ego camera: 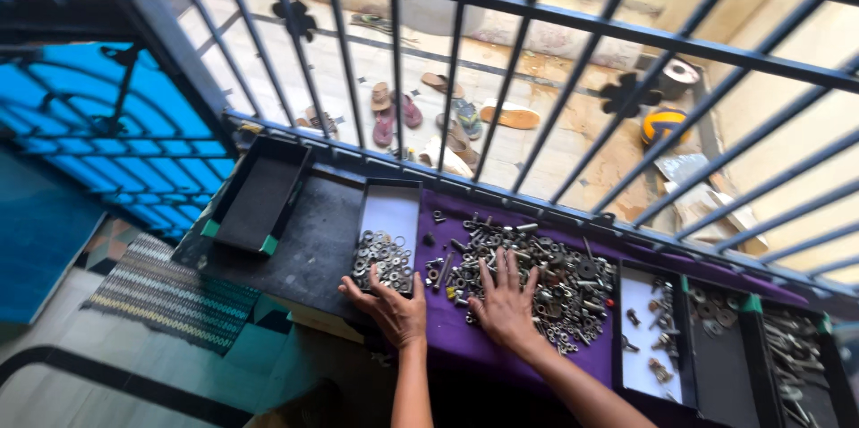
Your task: The person sorts various metal bolts, nuts, and washers by hand from a pile on a purple cloth into black plastic bins.
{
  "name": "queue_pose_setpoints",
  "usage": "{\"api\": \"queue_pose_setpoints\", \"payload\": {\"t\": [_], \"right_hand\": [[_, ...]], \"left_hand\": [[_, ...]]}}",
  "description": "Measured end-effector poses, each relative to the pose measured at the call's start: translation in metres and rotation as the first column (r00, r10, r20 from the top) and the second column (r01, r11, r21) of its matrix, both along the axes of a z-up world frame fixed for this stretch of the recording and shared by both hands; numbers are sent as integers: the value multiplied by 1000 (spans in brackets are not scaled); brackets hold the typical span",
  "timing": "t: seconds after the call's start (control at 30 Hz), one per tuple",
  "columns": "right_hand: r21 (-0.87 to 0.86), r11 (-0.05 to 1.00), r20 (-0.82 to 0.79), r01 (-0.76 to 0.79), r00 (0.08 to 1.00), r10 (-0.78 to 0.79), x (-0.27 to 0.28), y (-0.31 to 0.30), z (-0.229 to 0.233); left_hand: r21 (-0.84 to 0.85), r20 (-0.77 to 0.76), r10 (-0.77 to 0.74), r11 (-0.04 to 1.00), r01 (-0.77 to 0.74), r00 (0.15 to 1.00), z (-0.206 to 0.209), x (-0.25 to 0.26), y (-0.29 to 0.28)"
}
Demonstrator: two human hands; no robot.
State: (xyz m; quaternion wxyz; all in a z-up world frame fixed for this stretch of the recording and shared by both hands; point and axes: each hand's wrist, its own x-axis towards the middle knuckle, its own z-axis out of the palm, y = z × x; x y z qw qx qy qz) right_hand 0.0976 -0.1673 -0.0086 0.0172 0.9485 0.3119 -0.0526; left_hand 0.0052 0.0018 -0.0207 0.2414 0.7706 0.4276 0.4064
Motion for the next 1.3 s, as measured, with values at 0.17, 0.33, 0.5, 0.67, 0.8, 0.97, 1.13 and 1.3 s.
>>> {"api": "queue_pose_setpoints", "payload": {"t": [0.17, 0.33, 0.5, 0.67, 0.8, 0.97, 1.13, 1.3], "right_hand": [[132, 990, 176, -44, 984, 20, 22, 33, -35], [221, 961, 206, -164, 971, 118, 65, 66, -49], [231, 959, 176, -163, 977, 124, 77, 86, -49], [252, 952, 195, -174, 973, 126, 78, 89, -43], [264, 950, 188, -169, 975, 121, 76, 86, -46], [267, 949, 220, -166, 970, 108, 79, 87, -52], [293, 943, 221, -160, 971, 97, 82, 86, -55], [316, 932, 195, -179, 973, 121, 81, 87, -51]], "left_hand": [[32, 58, 16, 999, -18, 998, 4, -1, 1], [-29, 71, 11, 1000, -9, 997, 7, 0, 2], [-36, 66, 6, 999, -4, 998, 9, -4, 1], [-31, 66, 9, 999, -7, 998, 15, -4, 2], [-29, 62, 4, 1000, -2, 998, 15, -8, -1], [-43, 75, -2, 999, 5, 997, 15, -7, 1], [-63, 67, -16, 998, 20, 998, 11, -6, 0], [-88, 58, -28, 996, 33, 998, 8, -8, 0]]}}
